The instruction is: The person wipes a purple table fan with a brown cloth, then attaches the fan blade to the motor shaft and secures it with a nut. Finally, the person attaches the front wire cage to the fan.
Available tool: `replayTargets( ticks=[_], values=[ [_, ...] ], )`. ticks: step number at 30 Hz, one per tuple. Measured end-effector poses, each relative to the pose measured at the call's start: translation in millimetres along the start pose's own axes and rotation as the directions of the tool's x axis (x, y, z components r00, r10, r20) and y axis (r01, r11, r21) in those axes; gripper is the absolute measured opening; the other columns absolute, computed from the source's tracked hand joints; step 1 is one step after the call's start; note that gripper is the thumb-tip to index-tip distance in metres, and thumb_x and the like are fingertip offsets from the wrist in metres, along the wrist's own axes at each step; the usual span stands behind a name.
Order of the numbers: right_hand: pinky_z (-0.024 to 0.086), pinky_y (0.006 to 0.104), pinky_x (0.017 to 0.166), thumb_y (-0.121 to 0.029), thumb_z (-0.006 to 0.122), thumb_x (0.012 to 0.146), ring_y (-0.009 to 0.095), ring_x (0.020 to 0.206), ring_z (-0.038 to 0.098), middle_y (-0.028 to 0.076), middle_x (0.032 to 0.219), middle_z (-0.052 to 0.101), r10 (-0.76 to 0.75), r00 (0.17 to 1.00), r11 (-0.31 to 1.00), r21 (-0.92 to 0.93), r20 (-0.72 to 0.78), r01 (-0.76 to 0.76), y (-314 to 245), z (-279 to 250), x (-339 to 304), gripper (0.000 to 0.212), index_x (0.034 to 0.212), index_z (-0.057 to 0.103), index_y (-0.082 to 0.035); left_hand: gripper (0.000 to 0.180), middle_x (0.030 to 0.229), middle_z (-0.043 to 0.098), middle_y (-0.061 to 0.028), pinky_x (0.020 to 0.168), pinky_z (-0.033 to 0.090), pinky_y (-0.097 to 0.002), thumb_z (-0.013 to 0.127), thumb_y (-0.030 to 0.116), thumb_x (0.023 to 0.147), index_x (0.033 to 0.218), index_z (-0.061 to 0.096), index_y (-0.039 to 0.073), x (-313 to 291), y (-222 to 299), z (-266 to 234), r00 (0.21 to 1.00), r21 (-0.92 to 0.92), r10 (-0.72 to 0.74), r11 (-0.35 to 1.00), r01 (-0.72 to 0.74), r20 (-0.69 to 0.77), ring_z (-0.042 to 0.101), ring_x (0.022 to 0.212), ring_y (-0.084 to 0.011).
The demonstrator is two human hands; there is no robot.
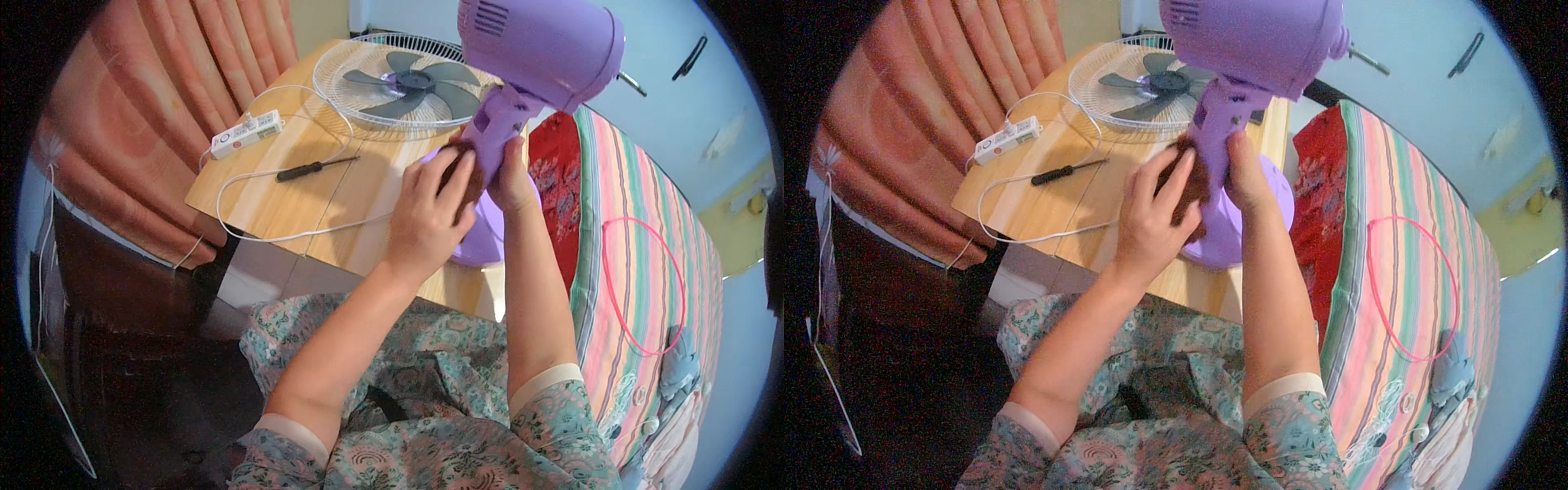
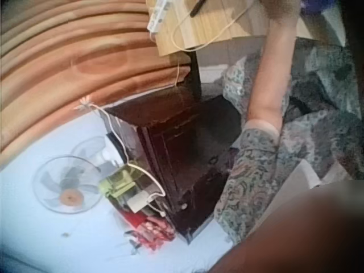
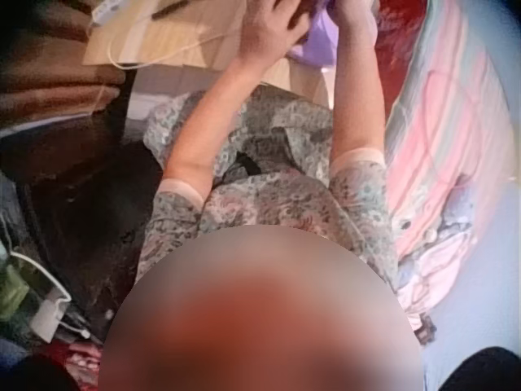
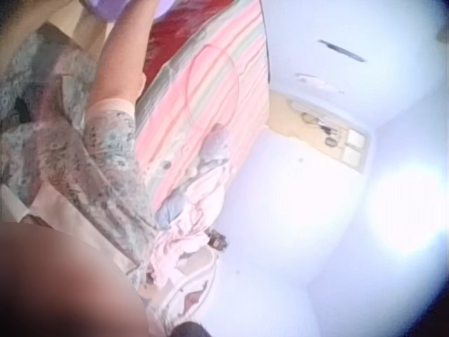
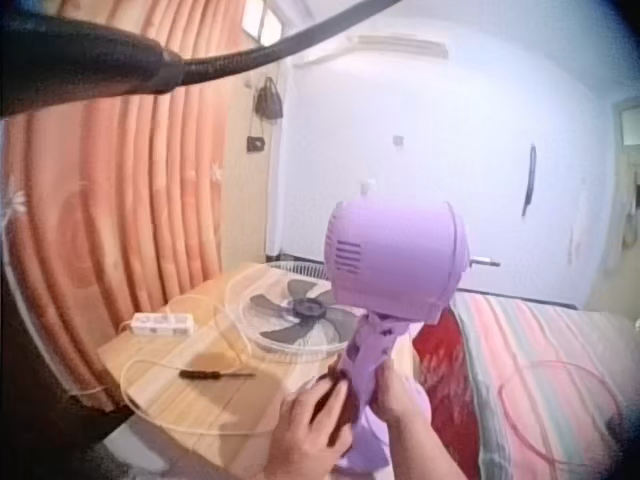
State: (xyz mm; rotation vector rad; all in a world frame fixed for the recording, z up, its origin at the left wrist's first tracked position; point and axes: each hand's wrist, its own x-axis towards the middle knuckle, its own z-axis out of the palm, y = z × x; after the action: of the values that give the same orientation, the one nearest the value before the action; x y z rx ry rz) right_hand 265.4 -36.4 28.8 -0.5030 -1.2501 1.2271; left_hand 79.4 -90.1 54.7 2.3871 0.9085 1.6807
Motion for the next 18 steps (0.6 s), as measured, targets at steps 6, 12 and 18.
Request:
replayTargets(
  ticks=[6,12,18],
  values=[
    [0.048,0.0375,0.092,-0.062,0.051,0.088,0.024,0.101,0.062,0.014,0.111,0.064,0.095,0.984,0.995,0.027,-0.152,-0.092,-13.1,24.0,1.9,0.071,0.122,0.054,0.001,0.056,0.123,0.052,-0.0116,0.090,0.046,-0.0413,0.068,0.004,0.068,0.124,0.059,0.005,-14.3,-0.7,0.1,0.997,0.118,-0.006,0.993,-0.002,0.073,0.052,0.105,-0.0324],
    [0.049,0.0358,0.090,-0.061,0.053,0.087,0.022,0.098,0.062,0.011,0.109,0.064,0.076,0.974,0.997,-0.001,-0.213,-0.078,-14.2,26.3,2.9,0.069,0.120,0.055,0.000,0.050,0.120,0.053,-0.0080,0.086,0.048,-0.0384,0.068,0.004,0.070,0.120,0.061,0.005,6.3,3.4,-8.8,0.999,0.068,0.042,0.997,-0.044,0.031,0.052,0.098,-0.0304],
    [0.049,0.0341,0.089,-0.062,0.053,0.088,0.021,0.098,0.062,0.012,0.110,0.063,0.085,0.993,0.996,0.027,-0.079,-0.083,-14.1,20.1,3.2,0.068,0.119,0.056,-0.001,0.052,0.120,0.053,-0.0068,0.086,0.048,-0.0380,0.069,0.005,0.068,0.120,0.061,0.006,-7.5,2.6,0.9,0.994,0.158,0.095,0.982,-0.102,0.050,0.051,0.097,-0.0293]
  ],
)
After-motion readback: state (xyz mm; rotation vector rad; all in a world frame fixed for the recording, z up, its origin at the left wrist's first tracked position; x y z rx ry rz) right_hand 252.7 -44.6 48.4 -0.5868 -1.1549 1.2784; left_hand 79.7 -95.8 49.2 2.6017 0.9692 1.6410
